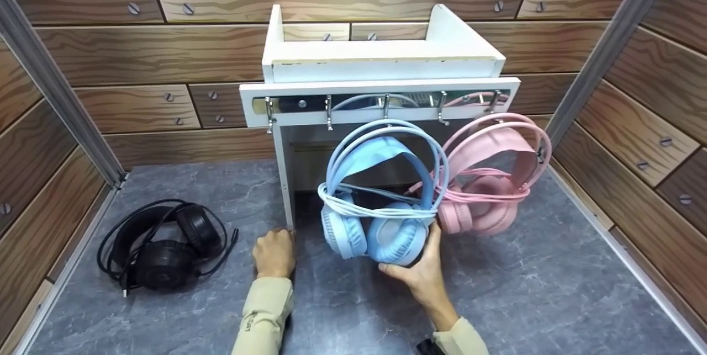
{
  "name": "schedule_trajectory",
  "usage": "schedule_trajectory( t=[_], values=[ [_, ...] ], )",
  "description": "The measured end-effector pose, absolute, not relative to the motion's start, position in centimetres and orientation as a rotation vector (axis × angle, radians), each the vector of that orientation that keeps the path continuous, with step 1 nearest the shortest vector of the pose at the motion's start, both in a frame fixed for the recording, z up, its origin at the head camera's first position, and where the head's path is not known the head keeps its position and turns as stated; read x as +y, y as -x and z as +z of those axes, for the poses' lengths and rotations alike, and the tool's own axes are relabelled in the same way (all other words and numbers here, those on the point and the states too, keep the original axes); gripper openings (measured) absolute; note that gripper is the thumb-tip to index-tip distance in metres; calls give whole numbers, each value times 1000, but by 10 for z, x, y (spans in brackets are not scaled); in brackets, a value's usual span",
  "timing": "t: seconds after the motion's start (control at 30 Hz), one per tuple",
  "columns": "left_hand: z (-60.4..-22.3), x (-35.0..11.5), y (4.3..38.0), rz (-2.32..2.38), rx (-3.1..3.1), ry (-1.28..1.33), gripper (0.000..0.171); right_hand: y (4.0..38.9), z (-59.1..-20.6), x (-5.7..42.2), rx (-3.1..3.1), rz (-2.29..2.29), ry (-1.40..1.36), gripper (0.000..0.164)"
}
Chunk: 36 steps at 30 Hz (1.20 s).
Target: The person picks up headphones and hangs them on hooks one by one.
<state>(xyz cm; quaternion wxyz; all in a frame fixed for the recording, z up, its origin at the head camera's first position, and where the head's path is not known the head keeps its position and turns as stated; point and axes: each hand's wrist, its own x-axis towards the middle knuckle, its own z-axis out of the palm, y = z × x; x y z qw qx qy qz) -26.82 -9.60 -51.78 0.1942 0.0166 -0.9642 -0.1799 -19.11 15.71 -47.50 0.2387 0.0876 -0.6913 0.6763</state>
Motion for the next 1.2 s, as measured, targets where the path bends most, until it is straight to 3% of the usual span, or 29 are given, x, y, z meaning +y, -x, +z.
schedule_trajectory(
  t=[0.17,0.43,1.2],
  values=[
    [-517,-101,269,-499,-2719,-59,31,199,-477,156,-1919,1844,-235,116],
    [-518,-97,269,-482,-2706,-60,31,209,-482,156,-1930,1839,-151,97],
    [-507,-99,253,-500,-2884,98,22,220,-482,155,-1994,1885,-103,93]
  ],
)
